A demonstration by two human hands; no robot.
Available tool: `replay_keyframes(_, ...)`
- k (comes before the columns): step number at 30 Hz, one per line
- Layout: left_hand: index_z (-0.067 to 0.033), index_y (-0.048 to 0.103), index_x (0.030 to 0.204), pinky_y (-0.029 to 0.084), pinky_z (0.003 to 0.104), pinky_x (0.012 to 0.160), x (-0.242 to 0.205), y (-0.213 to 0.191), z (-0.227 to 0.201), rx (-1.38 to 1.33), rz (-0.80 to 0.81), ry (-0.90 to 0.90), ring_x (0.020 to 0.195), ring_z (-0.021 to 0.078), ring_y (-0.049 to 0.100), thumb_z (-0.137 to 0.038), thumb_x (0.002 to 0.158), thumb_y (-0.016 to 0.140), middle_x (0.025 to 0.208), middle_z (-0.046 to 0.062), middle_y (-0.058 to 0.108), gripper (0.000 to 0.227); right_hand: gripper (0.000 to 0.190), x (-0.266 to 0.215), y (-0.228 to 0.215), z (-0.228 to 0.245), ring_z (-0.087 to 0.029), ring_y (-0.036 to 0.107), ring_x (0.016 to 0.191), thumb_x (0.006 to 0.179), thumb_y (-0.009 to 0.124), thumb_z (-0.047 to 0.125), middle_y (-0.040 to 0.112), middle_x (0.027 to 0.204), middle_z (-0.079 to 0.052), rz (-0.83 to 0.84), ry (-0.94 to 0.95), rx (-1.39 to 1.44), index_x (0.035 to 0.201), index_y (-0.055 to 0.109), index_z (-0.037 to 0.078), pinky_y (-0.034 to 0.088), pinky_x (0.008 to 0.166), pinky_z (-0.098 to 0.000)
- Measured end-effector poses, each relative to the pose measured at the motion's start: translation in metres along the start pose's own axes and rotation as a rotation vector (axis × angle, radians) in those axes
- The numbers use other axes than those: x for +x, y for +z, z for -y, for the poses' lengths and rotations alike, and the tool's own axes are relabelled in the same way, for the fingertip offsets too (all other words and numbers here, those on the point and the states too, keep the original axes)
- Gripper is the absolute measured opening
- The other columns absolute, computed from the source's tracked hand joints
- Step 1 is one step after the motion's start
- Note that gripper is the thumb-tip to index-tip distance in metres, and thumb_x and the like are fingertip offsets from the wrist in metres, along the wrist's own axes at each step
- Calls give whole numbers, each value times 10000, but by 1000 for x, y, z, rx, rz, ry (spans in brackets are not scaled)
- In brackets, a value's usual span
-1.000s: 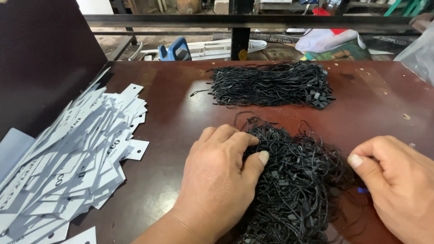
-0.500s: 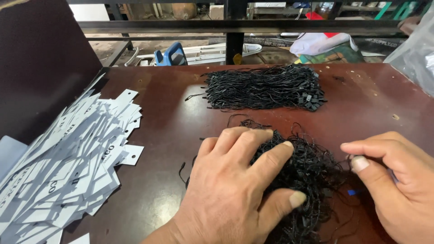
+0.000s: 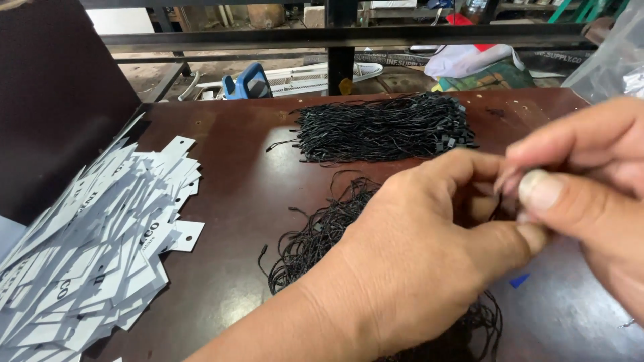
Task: A person is untangling and sorting individual black string fasteners from a tangled pile into an organized stack on a workbench.
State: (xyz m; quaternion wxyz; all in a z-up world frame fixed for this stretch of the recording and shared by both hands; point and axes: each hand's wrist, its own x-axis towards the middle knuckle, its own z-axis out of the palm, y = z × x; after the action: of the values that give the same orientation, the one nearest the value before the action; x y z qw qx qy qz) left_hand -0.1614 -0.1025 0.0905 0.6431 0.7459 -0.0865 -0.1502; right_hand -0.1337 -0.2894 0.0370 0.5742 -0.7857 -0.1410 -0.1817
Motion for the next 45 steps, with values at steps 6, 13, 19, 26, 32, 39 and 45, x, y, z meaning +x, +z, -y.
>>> replay_keyframes(6,-141,692,798,475,312,623,12,-3,16,83,-68,-122,599,118,504,-262,957,677,692,-5,680,200,219,15,-9,-25,-182,591,877,1126,475,88,623,1069,-159,-95,15,6,1306,559,-6,517,727,-273)
replay_keyframes(13,-161,700,867,498,359,790,17,-13,18,121,-96,-164,807,209,649,-219,903,621,822,56,747,105,141,-8,8,-40,-209,551,664,1126,520,53,619,855,-158,-222,296,46,1110,649,-1,462,645,-272)
replay_keyframes(19,-276,783,1002,507,297,698,9,-21,15,380,-338,-396,673,123,623,-214,868,580,766,-56,753,251,185,-10,13,-29,-200,624,694,1013,606,26,708,820,-140,-196,419,-180,1110,762,49,483,704,-271)
replay_keyframes(26,-231,779,969,461,279,591,13,-19,32,94,-539,-411,604,117,582,-179,890,585,776,-33,747,217,190,-12,6,-30,-197,639,712,1044,567,116,692,799,-112,-204,431,-242,1119,742,127,473,747,-296)
replay_keyframes(32,-253,770,969,487,263,619,10,-23,30,96,-583,-419,663,69,682,-176,898,595,803,-71,746,204,118,-4,-4,-51,-222,504,676,1115,510,22,543,812,-151,-281,148,211,1140,616,-23,449,641,-290)
replay_keyframes(39,-250,748,1181,527,304,919,15,-5,12,433,-590,223,1012,119,743,-437,767,612,1110,-54,778,474,158,22,5,16,-205,596,693,981,588,-45,629,880,-162,-164,96,218,1119,637,14,533,690,-289)
replay_keyframes(45,-230,761,991,510,218,730,6,1,-38,202,-301,-63,755,42,623,-294,816,651,853,-115,773,216,228,21,11,32,-233,591,648,928,657,-99,615,872,-142,-135,117,200,1085,554,30,547,625,-301)
